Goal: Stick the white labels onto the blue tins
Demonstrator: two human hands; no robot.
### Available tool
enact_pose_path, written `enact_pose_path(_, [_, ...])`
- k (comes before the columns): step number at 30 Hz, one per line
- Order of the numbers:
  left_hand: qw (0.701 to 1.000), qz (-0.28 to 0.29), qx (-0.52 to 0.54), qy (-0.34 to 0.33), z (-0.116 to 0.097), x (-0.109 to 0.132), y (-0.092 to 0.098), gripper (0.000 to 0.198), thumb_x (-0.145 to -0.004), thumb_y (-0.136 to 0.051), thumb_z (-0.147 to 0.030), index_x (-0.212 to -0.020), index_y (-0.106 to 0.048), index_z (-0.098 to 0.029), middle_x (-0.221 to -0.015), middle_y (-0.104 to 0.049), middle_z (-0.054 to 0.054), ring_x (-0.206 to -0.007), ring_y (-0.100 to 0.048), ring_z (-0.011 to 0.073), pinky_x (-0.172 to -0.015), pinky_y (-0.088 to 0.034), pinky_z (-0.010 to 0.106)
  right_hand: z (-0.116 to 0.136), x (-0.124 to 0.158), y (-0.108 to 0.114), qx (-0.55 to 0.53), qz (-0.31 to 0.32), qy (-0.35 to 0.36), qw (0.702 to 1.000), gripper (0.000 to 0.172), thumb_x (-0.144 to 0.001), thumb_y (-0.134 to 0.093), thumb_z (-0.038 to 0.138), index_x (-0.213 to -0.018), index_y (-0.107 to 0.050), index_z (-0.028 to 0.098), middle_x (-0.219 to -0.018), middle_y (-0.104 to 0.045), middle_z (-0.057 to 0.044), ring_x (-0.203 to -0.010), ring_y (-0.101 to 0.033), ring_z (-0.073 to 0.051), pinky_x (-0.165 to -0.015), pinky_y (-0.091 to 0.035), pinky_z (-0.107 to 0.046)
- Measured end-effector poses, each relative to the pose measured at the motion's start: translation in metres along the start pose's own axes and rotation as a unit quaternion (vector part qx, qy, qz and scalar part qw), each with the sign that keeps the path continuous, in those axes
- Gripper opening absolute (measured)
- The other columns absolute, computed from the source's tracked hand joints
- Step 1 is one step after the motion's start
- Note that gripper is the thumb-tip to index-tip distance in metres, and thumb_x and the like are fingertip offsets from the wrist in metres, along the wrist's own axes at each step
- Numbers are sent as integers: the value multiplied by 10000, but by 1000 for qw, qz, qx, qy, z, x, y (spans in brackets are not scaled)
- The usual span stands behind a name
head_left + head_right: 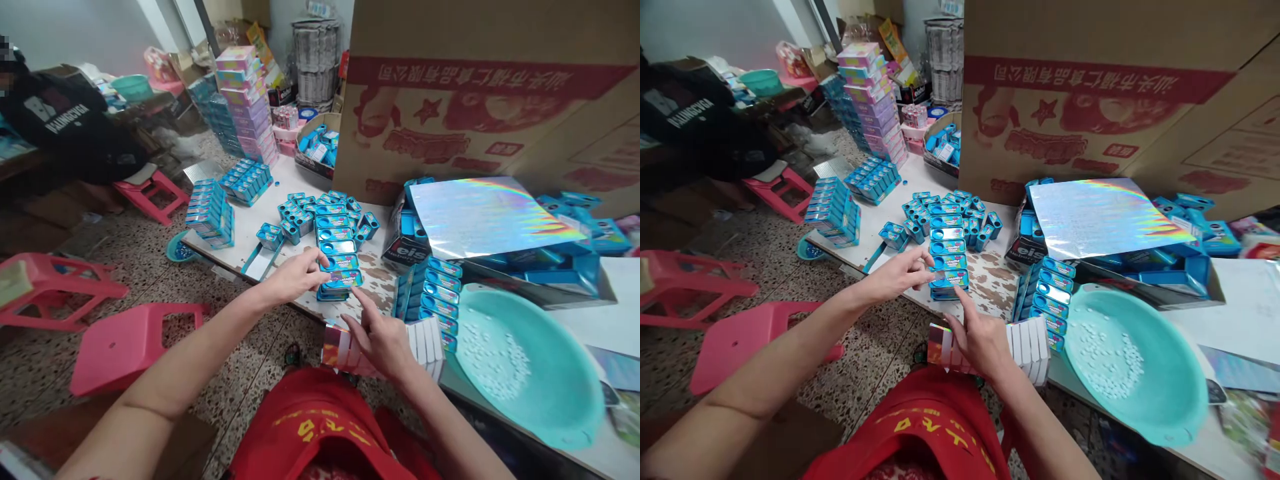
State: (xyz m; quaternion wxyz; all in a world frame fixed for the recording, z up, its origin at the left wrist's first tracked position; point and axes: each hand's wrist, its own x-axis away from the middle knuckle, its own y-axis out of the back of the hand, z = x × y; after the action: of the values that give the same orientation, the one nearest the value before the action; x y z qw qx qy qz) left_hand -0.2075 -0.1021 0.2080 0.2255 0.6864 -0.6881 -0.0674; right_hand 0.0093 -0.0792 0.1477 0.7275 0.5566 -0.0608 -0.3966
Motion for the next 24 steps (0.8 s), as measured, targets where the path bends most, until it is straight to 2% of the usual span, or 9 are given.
enact_pose_path(4, [999,3,-32,-3,-6,-12,-4,194,-781,-580,-304,-923,-537,-178,-514,-474,-64,-493,-434,104,-502,-274,237,-5,-4,-2,35,-11,-9,999,515,-938,-405,425,-1320,-491,89,-530,-630,0,-408,-530,-94,-438,-323,-208])
enact_pose_path(9, [999,12,-43,-1,-4,-18,-5,189,-772,-590,-310,-907,-541,-187,-508,-447,-70,-485,-415,100,-488,-239,233,-5,-10,-2,50,-11,15,999,503,-936,-430,400,-1338,-476,101,-554,-645,-1,-436,-548,-96,-452,-325,-220])
enact_pose_path(16, [994,6,-107,5,-12,-23,-4,107,-732,-597,-221,-829,-566,-189,-522,-477,-64,-492,-396,106,-518,-240,239,2,-25,-3,116,57,33,991,507,-938,-409,404,-1381,-435,157,-591,-668,-36,-493,-584,-118,-454,-296,-229])
enact_pose_path(21, [987,-40,-157,8,-12,-27,-9,77,-702,-647,-208,-728,-575,-207,-514,-480,-37,-524,-415,137,-561,-252,259,6,-27,-5,186,125,1,975,481,-931,-434,380,-1387,-420,227,-711,-710,-56,-509,-615,-134,-427,-246,-239])
enact_pose_path(24, [984,-82,-160,8,-9,-28,-5,162,-638,-710,-217,-652,-548,-211,-482,-436,-40,-544,-436,146,-566,-263,258,8,-25,-5,200,141,-14,969,490,-932,-428,383,-1395,-401,224,-729,-707,-71,-505,-618,-139,-426,-258,-232])
